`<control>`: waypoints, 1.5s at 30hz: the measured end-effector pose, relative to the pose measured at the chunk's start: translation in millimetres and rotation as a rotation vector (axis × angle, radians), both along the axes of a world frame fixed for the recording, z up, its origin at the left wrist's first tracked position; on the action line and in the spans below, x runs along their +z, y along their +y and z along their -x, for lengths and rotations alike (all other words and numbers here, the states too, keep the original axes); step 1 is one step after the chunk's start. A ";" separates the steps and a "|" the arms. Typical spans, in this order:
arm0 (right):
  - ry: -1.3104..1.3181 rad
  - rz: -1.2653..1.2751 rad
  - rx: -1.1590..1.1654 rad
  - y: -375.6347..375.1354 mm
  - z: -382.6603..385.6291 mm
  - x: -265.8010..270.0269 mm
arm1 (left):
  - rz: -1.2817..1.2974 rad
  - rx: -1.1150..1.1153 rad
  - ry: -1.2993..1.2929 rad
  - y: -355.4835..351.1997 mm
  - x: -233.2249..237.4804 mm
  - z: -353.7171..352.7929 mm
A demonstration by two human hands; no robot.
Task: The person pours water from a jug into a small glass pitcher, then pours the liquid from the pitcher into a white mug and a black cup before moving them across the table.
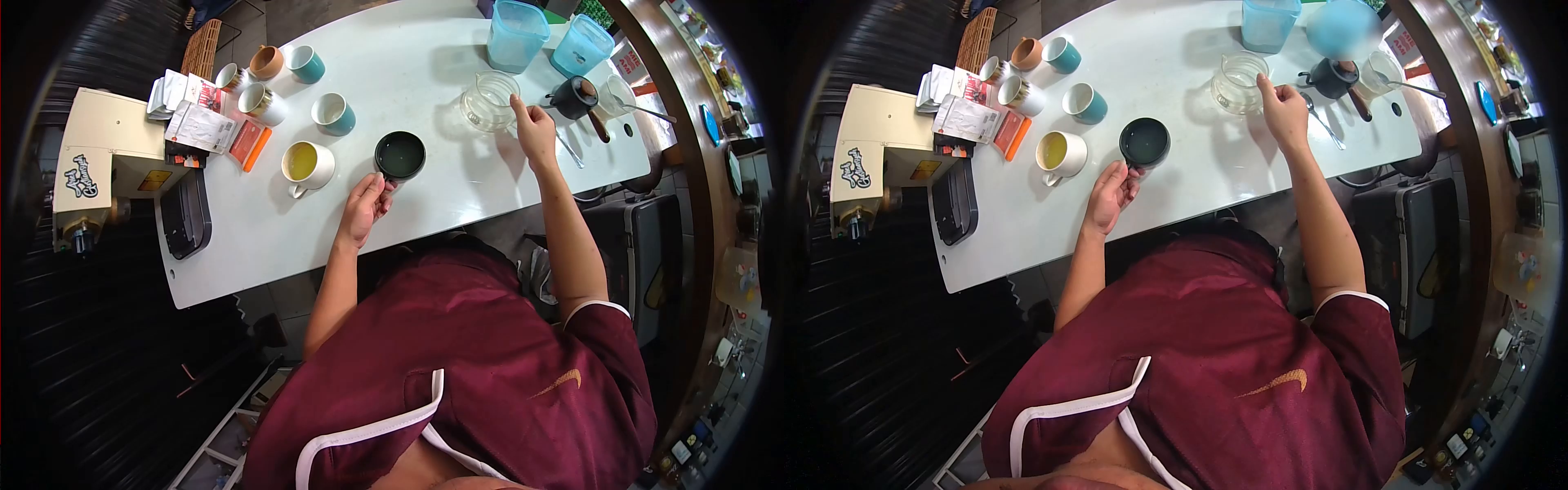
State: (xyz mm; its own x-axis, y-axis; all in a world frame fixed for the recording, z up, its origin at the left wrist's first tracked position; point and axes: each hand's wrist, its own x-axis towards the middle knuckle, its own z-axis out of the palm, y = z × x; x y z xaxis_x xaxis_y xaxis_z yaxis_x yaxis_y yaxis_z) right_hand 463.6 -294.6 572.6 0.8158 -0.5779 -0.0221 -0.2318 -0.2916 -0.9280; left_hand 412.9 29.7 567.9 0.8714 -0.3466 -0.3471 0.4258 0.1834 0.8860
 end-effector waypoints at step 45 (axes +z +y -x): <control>-0.189 0.030 0.693 21.2 44.6 32.1 | -0.462 0.421 -0.129 -40.5 4.0 -26.5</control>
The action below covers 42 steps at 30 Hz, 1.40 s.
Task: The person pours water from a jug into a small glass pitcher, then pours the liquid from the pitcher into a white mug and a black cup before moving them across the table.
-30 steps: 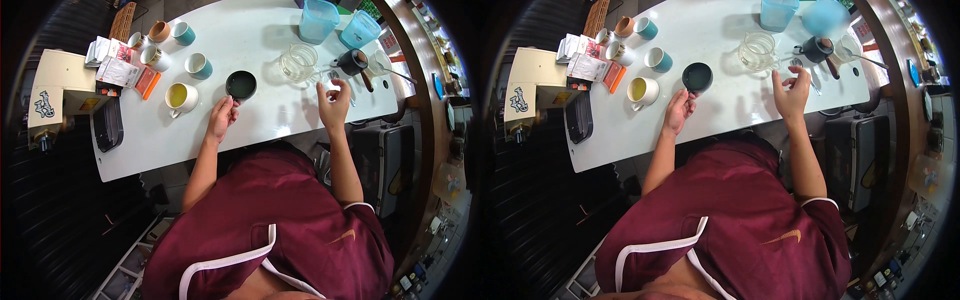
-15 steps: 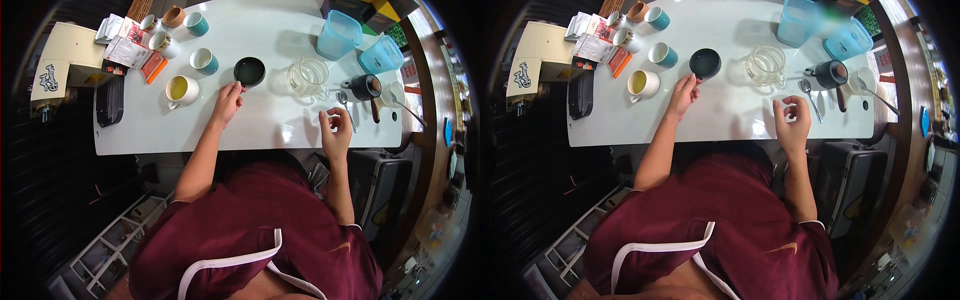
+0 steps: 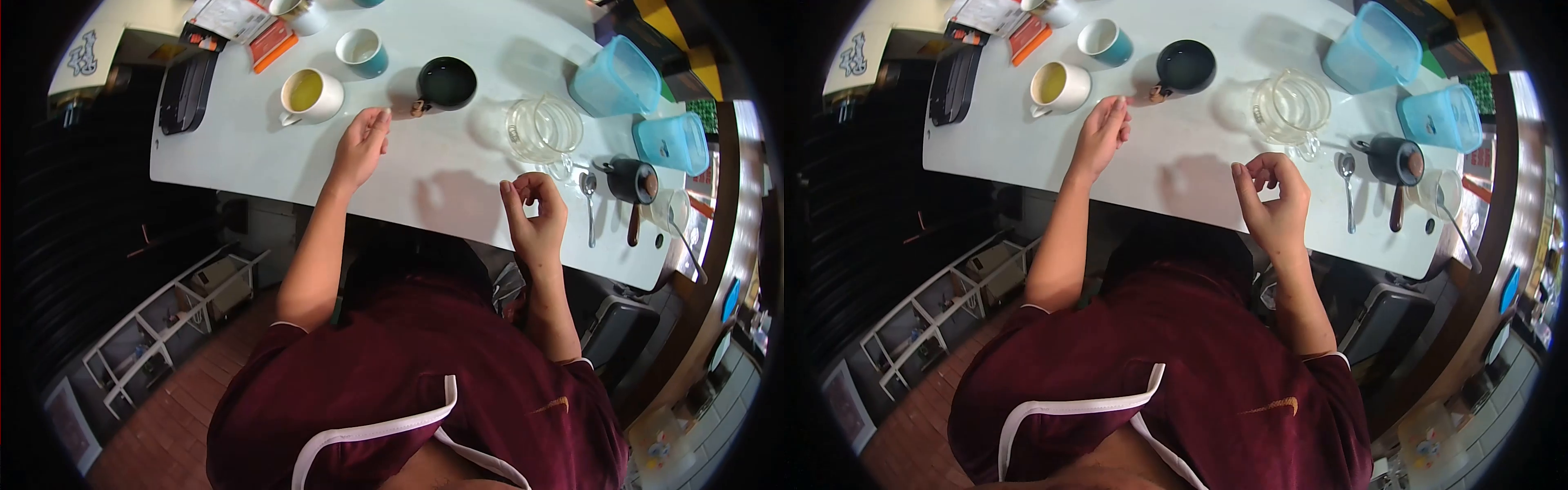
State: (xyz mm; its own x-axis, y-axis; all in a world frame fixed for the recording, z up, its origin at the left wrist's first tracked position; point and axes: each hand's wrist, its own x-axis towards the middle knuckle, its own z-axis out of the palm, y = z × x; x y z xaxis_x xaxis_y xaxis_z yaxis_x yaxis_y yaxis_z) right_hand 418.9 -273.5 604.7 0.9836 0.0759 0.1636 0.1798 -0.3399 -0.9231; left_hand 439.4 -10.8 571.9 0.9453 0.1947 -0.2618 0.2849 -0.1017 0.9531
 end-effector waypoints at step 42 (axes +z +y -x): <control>0.084 0.139 0.334 179.7 43.8 33.6 | -0.243 0.421 -0.198 177.9 -17.4 117.4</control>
State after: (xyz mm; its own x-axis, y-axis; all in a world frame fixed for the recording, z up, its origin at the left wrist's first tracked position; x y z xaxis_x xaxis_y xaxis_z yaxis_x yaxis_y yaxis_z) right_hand 375.1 -93.8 638.3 0.9106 0.4105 0.0490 0.2276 -0.3988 -0.8883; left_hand 322.0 167.1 554.5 0.7990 0.6012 0.0137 0.1660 -0.2424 0.9559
